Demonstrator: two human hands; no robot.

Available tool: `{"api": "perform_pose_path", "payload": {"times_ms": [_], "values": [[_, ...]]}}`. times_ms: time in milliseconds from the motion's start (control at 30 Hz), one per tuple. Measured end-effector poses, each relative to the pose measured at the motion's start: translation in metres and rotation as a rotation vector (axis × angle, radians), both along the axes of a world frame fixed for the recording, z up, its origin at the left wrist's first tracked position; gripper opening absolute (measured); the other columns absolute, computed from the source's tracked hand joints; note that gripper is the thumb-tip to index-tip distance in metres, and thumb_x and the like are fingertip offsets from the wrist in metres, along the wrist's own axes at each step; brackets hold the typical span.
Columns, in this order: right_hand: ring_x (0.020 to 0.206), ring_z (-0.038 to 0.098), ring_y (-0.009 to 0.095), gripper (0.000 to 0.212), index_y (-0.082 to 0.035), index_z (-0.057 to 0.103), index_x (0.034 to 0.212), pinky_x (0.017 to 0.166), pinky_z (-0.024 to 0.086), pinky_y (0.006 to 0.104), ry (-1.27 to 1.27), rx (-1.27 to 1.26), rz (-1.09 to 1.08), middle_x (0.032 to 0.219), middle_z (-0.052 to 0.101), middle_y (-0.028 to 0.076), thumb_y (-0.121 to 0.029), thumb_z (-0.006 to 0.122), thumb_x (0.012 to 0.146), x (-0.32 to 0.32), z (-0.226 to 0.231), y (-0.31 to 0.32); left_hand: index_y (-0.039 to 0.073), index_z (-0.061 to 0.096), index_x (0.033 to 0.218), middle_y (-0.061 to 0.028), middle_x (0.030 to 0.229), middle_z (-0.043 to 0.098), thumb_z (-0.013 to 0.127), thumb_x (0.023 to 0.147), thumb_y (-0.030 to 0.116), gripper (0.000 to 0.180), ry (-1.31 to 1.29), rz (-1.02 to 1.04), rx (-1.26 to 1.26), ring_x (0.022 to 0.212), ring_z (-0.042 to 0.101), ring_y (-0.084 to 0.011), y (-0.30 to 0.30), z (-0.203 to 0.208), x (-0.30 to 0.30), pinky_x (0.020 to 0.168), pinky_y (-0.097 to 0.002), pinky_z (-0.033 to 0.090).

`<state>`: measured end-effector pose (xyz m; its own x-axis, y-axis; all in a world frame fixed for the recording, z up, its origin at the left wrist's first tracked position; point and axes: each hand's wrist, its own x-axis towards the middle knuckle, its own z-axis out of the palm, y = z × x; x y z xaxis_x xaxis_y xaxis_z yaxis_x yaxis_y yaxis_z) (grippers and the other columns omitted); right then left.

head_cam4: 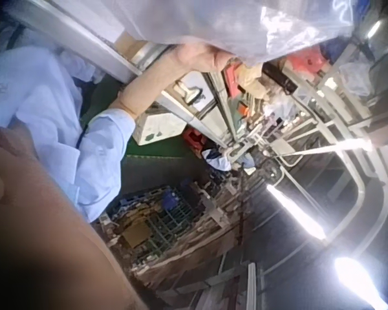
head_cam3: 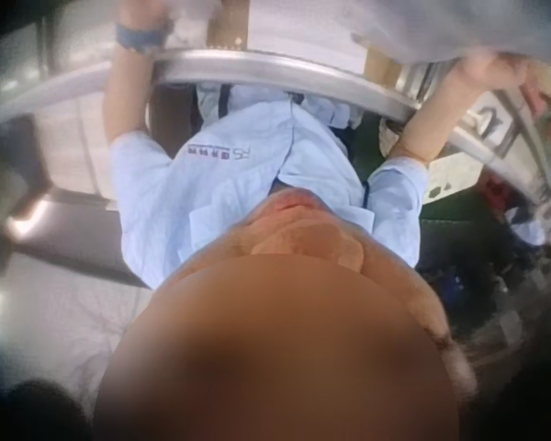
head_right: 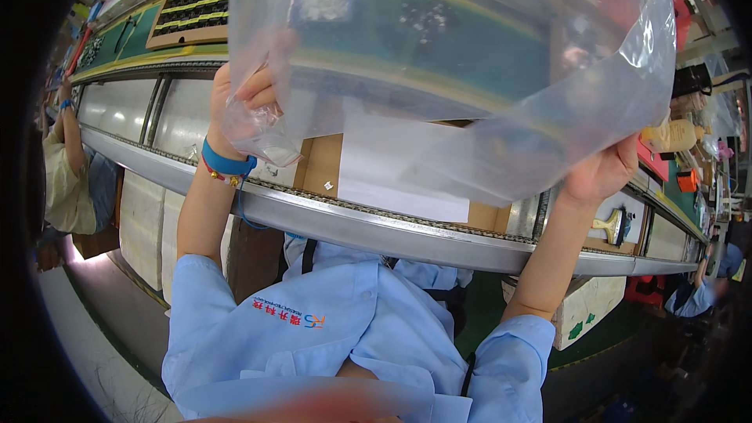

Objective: The person sorts electronic components by hand into plastic bags and bins on an assembly line.

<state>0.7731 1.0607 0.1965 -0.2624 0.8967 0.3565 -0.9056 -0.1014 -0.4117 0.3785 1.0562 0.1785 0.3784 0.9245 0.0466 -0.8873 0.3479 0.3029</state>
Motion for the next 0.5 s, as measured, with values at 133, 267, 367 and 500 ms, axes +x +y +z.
{"api": "perform_pose_path", "payload": {"times_ms": [133,267,367,500], "values": [[0.109,0.05,0.027,0.032,0.0,0.051,0.114,0.098,0.032,0.0456,0.024,-0.021,-0.005,0.117,0.054,0.015,-0.019,0.045,0.088,0.0031,-0.003,0.0006,0.004,0.05,0.1,-0.0043,0.09,0.056,0.039,0.094,0.015,0.017,-0.042,-0.051,0.022,0.044,0.032,-0.0041,-0.0002,-0.0052,-0.0027,0.037,-0.0169,0.029],[0.107,0.052,0.027,0.032,0.001,0.051,0.112,0.097,0.034,0.0452,-0.032,-0.012,-0.019,0.114,0.055,0.016,-0.019,0.044,0.089,-0.0005,-0.0018,-0.0009,0.004,0.05,0.098,-0.0032,0.088,0.056,0.039,0.094,0.015,0.016,-0.059,-0.085,0.062,0.044,0.032,-0.0042,0.0,-0.0088,-0.0037,0.037,-0.017,0.028],[0.106,0.052,0.027,0.032,0.002,0.051,0.112,0.095,0.036,0.0449,-0.01,-0.03,-0.042,0.114,0.055,0.016,-0.018,0.043,0.089,0.0,-0.0045,0.0013,0.004,0.051,0.098,-0.0023,0.084,0.055,0.039,0.094,0.015,0.017,-0.033,-0.079,0.06,0.043,0.032,-0.0042,-0.0014,-0.0055,-0.0026,0.037,-0.0169,0.028],[0.112,0.047,0.026,0.033,0.002,0.049,0.115,0.099,0.031,0.044,-0.005,-0.013,-0.016,0.12,0.051,0.015,-0.018,0.044,0.089,0.0079,-0.0087,0.0055,0.003,0.051,0.096,-0.0012,0.077,0.053,0.04,0.094,0.016,0.017,-0.007,-0.058,0.046,0.043,0.032,-0.0038,-0.0017,-0.0053,-0.0039,0.037,-0.0165,0.027]]}}
